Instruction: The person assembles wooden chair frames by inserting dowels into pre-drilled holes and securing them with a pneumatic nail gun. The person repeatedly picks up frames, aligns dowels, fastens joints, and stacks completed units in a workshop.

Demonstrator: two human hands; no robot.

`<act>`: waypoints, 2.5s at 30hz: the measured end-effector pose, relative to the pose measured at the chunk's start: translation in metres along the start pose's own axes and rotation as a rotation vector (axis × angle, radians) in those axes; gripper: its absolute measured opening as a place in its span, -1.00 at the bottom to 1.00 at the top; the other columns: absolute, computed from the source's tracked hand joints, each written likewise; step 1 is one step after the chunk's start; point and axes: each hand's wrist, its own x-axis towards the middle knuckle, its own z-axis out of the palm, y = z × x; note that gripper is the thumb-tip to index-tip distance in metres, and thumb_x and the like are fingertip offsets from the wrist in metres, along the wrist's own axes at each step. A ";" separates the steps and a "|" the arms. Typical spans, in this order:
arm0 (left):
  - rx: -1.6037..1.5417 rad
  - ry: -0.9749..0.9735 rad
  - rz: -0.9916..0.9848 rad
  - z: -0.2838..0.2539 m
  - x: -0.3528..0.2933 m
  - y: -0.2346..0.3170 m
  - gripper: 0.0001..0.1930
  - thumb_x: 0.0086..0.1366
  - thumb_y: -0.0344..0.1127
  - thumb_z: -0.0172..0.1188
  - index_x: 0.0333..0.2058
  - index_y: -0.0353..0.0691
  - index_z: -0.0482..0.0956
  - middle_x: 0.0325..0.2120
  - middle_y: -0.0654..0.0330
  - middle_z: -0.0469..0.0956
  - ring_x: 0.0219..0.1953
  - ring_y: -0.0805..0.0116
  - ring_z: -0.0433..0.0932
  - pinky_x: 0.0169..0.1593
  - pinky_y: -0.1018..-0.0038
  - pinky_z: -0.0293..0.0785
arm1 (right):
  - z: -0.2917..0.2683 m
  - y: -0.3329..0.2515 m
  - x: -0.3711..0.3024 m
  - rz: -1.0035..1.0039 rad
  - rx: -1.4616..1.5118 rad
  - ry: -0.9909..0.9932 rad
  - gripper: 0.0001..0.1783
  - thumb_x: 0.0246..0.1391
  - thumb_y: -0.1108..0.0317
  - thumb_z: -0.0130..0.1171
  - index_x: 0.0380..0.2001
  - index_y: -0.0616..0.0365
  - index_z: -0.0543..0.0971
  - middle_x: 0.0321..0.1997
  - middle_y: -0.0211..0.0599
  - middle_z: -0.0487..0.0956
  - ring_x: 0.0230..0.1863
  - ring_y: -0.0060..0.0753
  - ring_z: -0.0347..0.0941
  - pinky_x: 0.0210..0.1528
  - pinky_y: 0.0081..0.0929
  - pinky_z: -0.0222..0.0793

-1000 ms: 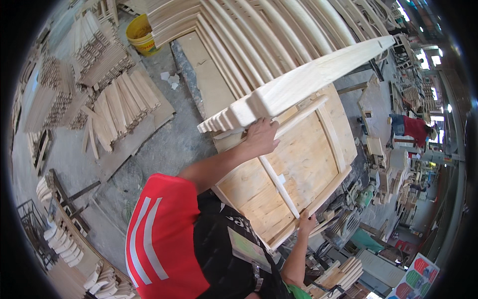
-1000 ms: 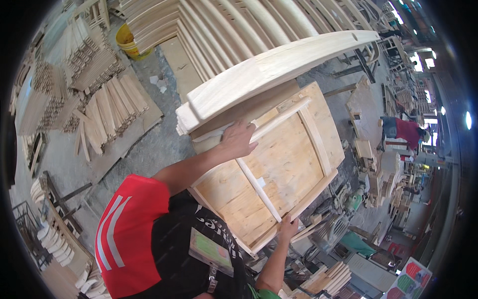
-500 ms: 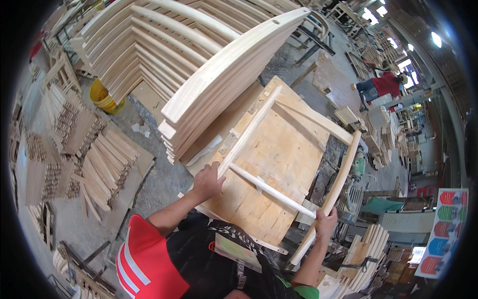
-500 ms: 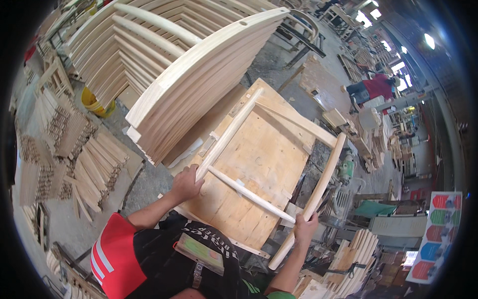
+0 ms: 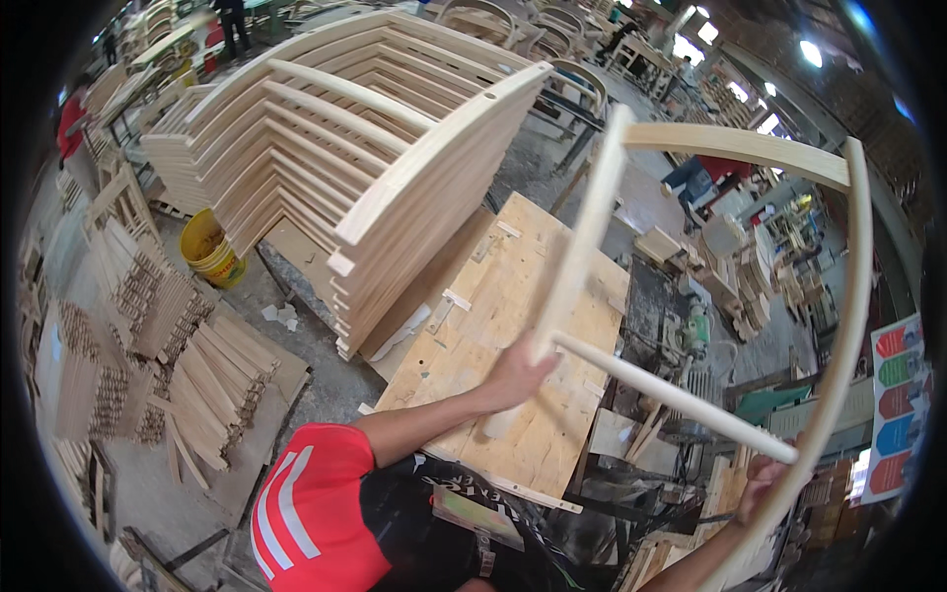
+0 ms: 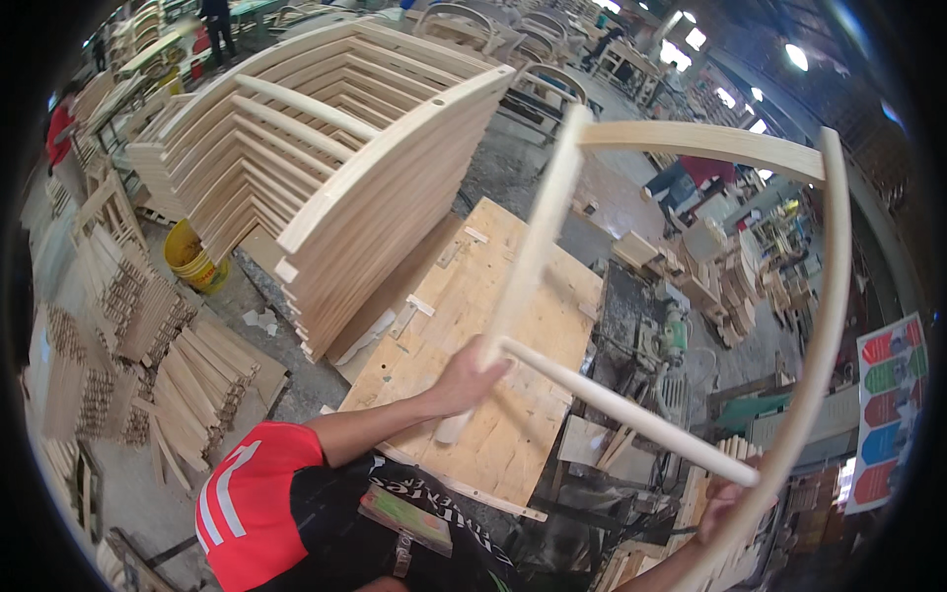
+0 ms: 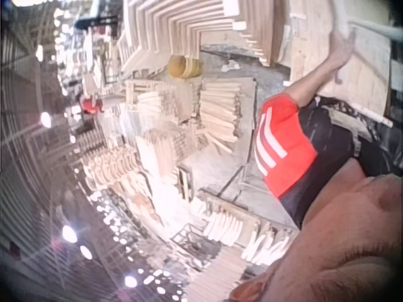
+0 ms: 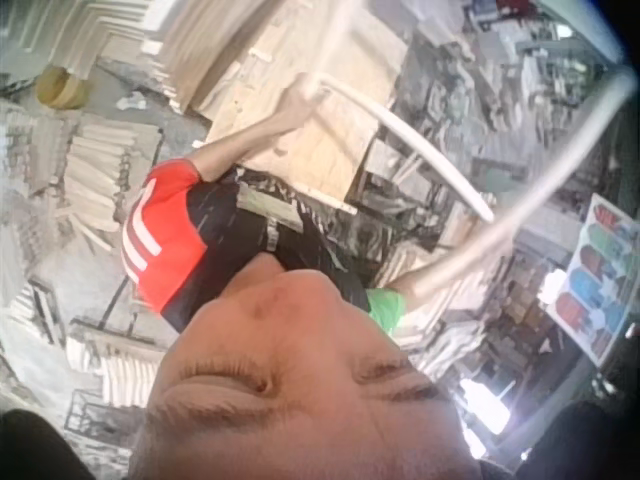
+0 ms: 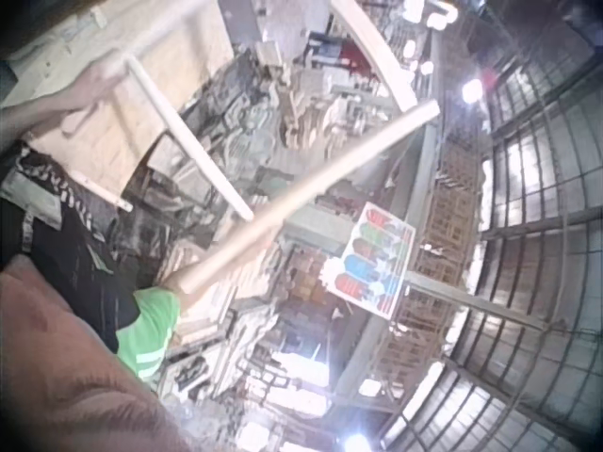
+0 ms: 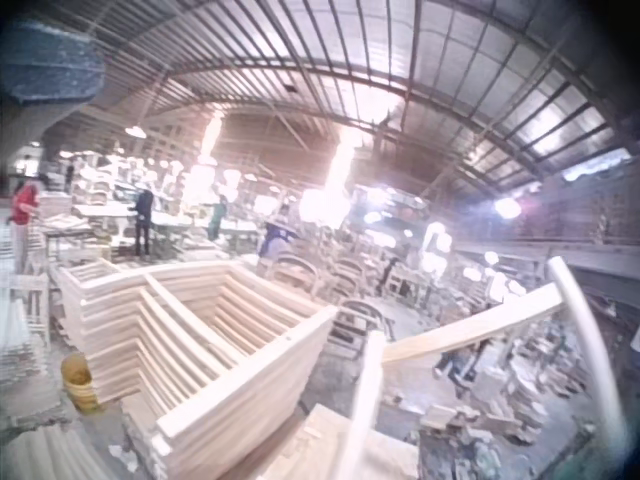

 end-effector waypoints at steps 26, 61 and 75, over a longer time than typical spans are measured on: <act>-0.306 -0.980 -0.278 0.030 -0.039 0.189 -0.60 0.58 0.05 0.13 -0.06 -0.23 0.58 -0.37 0.18 0.62 -0.45 0.43 0.62 -0.39 0.46 0.61 | 0.089 0.102 0.000 0.189 0.620 -0.065 -0.69 0.57 0.11 -0.07 -0.14 0.13 0.47 -0.52 -0.43 0.45 -0.60 -0.51 0.40 -0.44 -0.41 0.46; 0.629 0.322 0.086 -0.628 0.113 0.221 -0.55 0.28 -0.08 0.37 0.02 -0.29 0.74 -0.20 -0.03 0.77 -0.19 0.20 0.74 -0.01 0.27 0.61 | 0.515 0.148 0.145 0.376 0.015 -0.158 -0.77 0.34 0.20 0.31 -0.24 0.15 0.59 -0.57 -0.40 0.56 -0.70 -0.54 0.53 -0.69 -0.56 0.53; 0.765 0.263 0.035 -0.644 0.204 0.168 -0.52 0.22 0.09 0.36 -0.08 -0.20 0.76 -0.20 -0.11 0.75 -0.10 -0.13 0.73 0.02 0.09 0.62 | 0.516 0.180 0.230 0.495 -0.166 -0.272 -0.72 0.36 0.12 0.19 -0.29 0.12 0.58 -0.59 -0.40 0.54 -0.71 -0.49 0.49 -0.70 -0.51 0.46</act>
